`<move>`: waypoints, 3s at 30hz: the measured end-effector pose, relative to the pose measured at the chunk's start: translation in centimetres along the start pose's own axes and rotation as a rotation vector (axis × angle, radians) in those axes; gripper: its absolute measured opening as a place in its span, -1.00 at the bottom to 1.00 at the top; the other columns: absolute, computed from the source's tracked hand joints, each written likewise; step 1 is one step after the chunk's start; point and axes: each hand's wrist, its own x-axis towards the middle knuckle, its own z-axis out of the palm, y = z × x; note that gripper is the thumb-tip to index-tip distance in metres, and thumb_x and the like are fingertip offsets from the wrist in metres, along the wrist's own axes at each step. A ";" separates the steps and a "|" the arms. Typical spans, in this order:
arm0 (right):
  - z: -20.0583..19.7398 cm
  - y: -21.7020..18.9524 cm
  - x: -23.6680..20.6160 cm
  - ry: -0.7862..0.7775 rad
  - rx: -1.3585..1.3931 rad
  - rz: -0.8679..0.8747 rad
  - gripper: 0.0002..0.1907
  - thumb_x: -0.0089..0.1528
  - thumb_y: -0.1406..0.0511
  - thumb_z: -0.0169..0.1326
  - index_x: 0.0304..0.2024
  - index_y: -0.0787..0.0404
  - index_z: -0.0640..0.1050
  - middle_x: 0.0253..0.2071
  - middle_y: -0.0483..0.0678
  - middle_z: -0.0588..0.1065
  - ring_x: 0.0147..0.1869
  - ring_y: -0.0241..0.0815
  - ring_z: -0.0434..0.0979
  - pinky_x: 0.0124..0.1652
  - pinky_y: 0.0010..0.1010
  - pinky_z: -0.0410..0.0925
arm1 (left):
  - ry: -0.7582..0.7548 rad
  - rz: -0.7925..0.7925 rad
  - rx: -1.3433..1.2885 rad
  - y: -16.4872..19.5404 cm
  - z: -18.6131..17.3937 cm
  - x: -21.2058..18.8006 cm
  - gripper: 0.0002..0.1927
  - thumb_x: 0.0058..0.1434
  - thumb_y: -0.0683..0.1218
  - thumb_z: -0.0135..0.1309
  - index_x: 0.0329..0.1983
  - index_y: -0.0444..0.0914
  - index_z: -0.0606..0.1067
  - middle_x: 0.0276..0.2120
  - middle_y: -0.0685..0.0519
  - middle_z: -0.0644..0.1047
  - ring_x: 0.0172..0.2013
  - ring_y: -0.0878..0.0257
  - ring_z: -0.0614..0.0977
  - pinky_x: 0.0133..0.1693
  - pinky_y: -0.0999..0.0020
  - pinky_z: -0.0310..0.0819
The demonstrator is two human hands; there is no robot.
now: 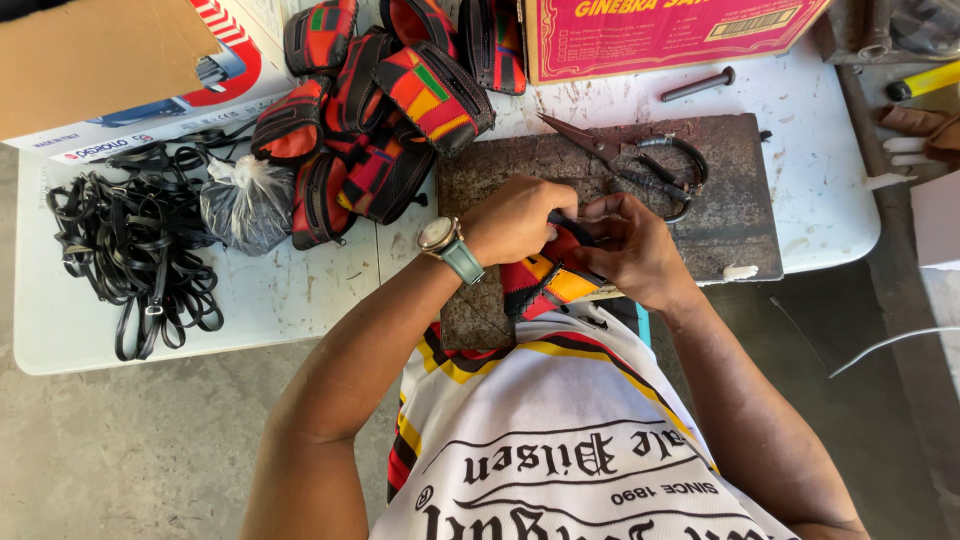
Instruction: The person works on small woven fabric coin pouches at an outdoor table, pulling and seating zippers into the pouch openings and using a lighter to melt and seal the zipper tape ends. They trim excess material with scissors, press the pouches flat, and place finished pouches into a cardboard box.
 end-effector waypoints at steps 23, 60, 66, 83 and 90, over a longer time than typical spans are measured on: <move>0.0 0.4 3.3 0.109 -0.410 -0.071 -0.85 0.11 0.41 0.30 -0.28 0.32 0.63 -0.34 -0.04 0.64 -0.28 -0.40 0.55 -0.25 -0.45 0.46 | -0.113 -0.179 -0.374 -2.9 2.5 1.3 -0.33 0.10 -0.06 0.20 0.19 -0.31 0.18 0.10 -0.25 0.45 0.10 -0.14 0.53 0.06 0.05 0.39; -2.4 0.1 1.5 0.631 -1.377 -0.479 -0.68 0.29 0.33 0.14 0.09 0.23 0.58 0.05 0.09 0.55 0.01 0.14 0.56 -0.04 -0.13 0.43 | 0.023 -0.327 -0.368 -3.7 2.9 1.5 -0.76 0.11 -0.04 0.23 -0.27 -0.30 0.59 -0.35 -0.03 0.68 -0.29 0.19 0.70 -0.18 0.30 0.56; -2.1 -2.9 3.0 0.271 -1.352 0.159 -0.27 -0.01 -0.04 0.43 -0.03 0.30 0.50 -0.01 0.20 0.46 0.05 0.23 0.51 -0.09 -0.05 0.43 | -0.058 -0.244 -0.319 -2.7 -1.7 0.7 -0.77 0.13 -0.04 0.24 -0.22 -0.26 0.64 -0.35 0.03 0.69 -0.27 0.29 0.69 -0.15 0.36 0.52; -1.3 2.7 -8.2 -0.071 0.380 0.077 -0.64 0.24 0.10 0.10 -0.25 0.26 0.38 -0.49 -0.08 0.34 -0.43 -0.25 0.35 -0.41 -0.43 0.24 | -0.085 -0.098 -0.412 2.9 -9.3 6.8 -0.77 0.12 -0.07 0.26 -0.25 -0.32 0.64 -0.36 0.08 0.66 -0.31 0.40 0.63 -0.20 0.46 0.51; -1.0 0.3 -8.1 0.002 0.254 -0.016 -0.69 0.27 0.13 0.05 -0.17 0.22 0.36 -0.49 -0.15 0.24 -0.41 -0.33 0.24 -0.37 -0.45 0.22 | -0.287 -0.128 -0.224 6.8 -7.3 9.6 -0.77 0.04 -0.05 0.25 -0.33 -0.30 0.67 -0.49 0.05 0.64 -0.41 0.35 0.61 -0.30 0.43 0.45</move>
